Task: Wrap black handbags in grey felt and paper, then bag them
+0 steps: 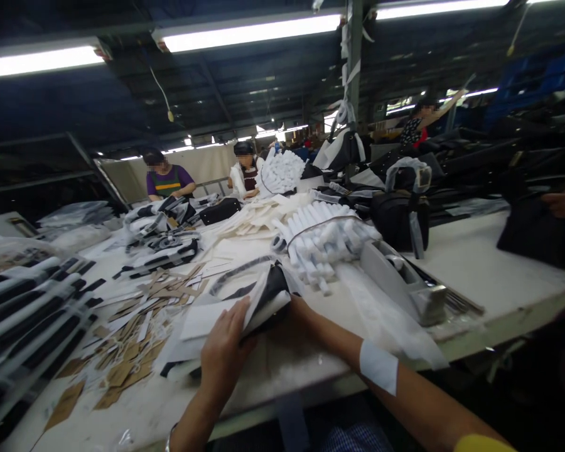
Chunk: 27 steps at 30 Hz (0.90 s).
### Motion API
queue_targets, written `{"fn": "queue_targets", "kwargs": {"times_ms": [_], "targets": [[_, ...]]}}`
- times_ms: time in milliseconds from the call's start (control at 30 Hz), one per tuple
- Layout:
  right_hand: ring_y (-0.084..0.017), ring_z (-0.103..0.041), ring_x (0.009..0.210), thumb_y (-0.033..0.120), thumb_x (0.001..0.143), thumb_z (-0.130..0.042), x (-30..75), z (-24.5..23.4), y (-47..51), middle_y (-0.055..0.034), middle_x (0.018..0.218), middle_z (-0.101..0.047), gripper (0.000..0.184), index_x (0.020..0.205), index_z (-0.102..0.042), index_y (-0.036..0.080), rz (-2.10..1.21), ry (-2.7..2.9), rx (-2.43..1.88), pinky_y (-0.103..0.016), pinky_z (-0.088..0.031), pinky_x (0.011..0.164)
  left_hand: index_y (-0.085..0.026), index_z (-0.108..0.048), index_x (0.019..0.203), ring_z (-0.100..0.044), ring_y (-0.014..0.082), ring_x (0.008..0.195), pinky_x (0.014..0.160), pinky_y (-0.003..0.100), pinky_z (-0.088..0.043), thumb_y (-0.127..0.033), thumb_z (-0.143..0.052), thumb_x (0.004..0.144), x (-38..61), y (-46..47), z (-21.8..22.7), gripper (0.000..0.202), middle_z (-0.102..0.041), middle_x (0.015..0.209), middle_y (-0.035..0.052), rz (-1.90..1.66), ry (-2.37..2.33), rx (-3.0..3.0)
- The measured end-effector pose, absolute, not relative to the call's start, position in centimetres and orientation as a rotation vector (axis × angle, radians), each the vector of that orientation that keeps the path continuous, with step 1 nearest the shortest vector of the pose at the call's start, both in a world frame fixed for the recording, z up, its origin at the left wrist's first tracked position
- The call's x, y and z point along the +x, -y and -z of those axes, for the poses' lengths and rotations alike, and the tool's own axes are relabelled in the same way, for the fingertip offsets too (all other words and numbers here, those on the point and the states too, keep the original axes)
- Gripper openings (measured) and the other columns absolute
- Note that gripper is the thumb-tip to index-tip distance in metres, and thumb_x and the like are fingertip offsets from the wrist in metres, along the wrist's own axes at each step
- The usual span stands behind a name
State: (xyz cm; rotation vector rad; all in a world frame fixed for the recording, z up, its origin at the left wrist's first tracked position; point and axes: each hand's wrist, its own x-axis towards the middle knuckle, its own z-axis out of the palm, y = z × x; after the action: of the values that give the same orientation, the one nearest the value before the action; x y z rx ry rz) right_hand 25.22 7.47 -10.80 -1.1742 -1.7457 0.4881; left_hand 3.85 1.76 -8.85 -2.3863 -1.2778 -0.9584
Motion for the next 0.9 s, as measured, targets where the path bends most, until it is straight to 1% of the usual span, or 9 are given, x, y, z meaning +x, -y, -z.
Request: {"fn": "queue_targets", "kwargs": {"times_ms": [100,200,267,367,467,600,667,800,900], "targets": [[-0.023,-0.071,0.097,0.052,0.097,-0.041,26.9,11.1,-6.5,-0.0098,0.102,-0.076,0.047,0.112,-0.072,0.019,-0.612,1.579,-1.203,-0.037,-0.058,0.087,-0.019,-0.037,0.148,-0.054,0.0247,0.130,0.110,0.045,-0.045,-0.004,-0.051,0.085,4.4,-1.6,9.8,0.066,-0.057,0.142,0.0096,0.944,1.190,-2.375],[-0.028,-0.074,0.087,0.053,0.097,-0.042,29.3,11.1,-5.4,-0.0128,0.095,-0.077,0.051,0.119,-0.067,0.015,-0.721,1.459,-1.253,-0.043,-0.061,0.079,-0.018,-0.046,0.144,-0.057,0.0241,0.127,0.109,0.044,-0.046,-0.010,-0.048,0.093,5.0,-1.5,10.8,0.052,-0.061,0.138,0.0091,0.920,1.074,-2.341],[-0.028,-0.074,0.087,0.053,0.096,-0.043,30.9,10.7,-4.8,-0.0136,0.099,-0.076,0.051,0.123,-0.064,0.015,-0.756,1.396,-1.289,-0.045,-0.062,0.077,-0.018,-0.049,0.142,-0.059,0.0239,0.125,0.109,0.043,-0.046,-0.015,-0.045,0.098,5.2,-1.5,11.3,0.044,-0.062,0.136,0.0084,0.882,1.023,-2.322],[-0.027,-0.067,0.111,0.052,0.093,-0.053,32.4,9.1,-4.4,-0.0117,0.121,-0.070,0.047,0.126,-0.062,0.020,-0.662,1.310,-1.344,-0.045,-0.055,0.096,-0.021,-0.051,0.141,-0.059,0.0228,0.125,0.110,0.043,-0.045,-0.016,-0.043,0.100,5.1,-1.3,11.9,0.042,-0.063,0.135,0.0072,0.905,1.024,-2.277],[-0.025,-0.064,0.116,0.048,0.091,-0.057,32.2,6.5,-4.8,-0.0069,0.121,-0.071,0.038,0.118,-0.066,0.023,-0.505,1.438,-1.373,-0.041,-0.048,0.104,-0.024,-0.053,0.140,-0.059,0.0217,0.125,0.111,0.044,-0.043,-0.013,-0.040,0.101,4.7,-0.9,12.2,0.042,-0.064,0.134,0.0063,0.948,1.036,-2.230],[-0.021,-0.068,0.106,0.039,0.097,-0.045,29.0,3.7,-8.0,-0.0061,0.117,-0.072,0.034,0.114,-0.069,0.021,-0.404,1.973,-1.388,-0.032,-0.052,0.092,-0.025,-0.055,0.138,-0.060,0.0216,0.124,0.110,0.042,-0.044,-0.016,-0.041,0.102,4.2,0.1,12.3,0.040,-0.064,0.133,0.0061,0.832,0.984,-2.248],[-0.021,-0.068,0.101,0.037,0.097,-0.046,26.9,3.5,-10.5,-0.0060,0.111,-0.074,0.032,0.107,-0.071,0.021,-0.398,2.160,-1.422,-0.030,-0.052,0.088,-0.026,-0.056,0.137,-0.060,0.0212,0.124,0.112,0.042,-0.043,-0.018,-0.041,0.102,4.0,0.5,12.6,0.039,-0.065,0.133,0.0059,0.846,0.991,-2.231],[-0.028,-0.071,0.090,0.051,0.087,-0.060,22.9,4.9,-14.7,-0.0117,0.081,-0.075,0.038,0.074,-0.073,0.018,-0.434,2.322,-1.609,-0.036,-0.051,0.082,-0.027,-0.058,0.135,-0.059,0.0204,0.125,0.115,0.043,-0.038,-0.018,-0.038,0.103,3.4,1.1,13.1,0.039,-0.065,0.132,0.0047,0.934,1.029,-2.175],[-0.031,-0.069,0.091,0.058,0.079,-0.069,21.0,6.2,-16.2,-0.0151,0.079,-0.073,0.044,0.067,-0.069,0.016,-0.440,2.362,-1.764,-0.042,-0.050,0.083,-0.028,-0.057,0.136,-0.058,0.0205,0.126,0.116,0.043,-0.038,-0.018,-0.041,0.103,2.9,1.6,13.2,0.039,-0.065,0.133,0.0042,0.896,1.029,-2.167]]}}
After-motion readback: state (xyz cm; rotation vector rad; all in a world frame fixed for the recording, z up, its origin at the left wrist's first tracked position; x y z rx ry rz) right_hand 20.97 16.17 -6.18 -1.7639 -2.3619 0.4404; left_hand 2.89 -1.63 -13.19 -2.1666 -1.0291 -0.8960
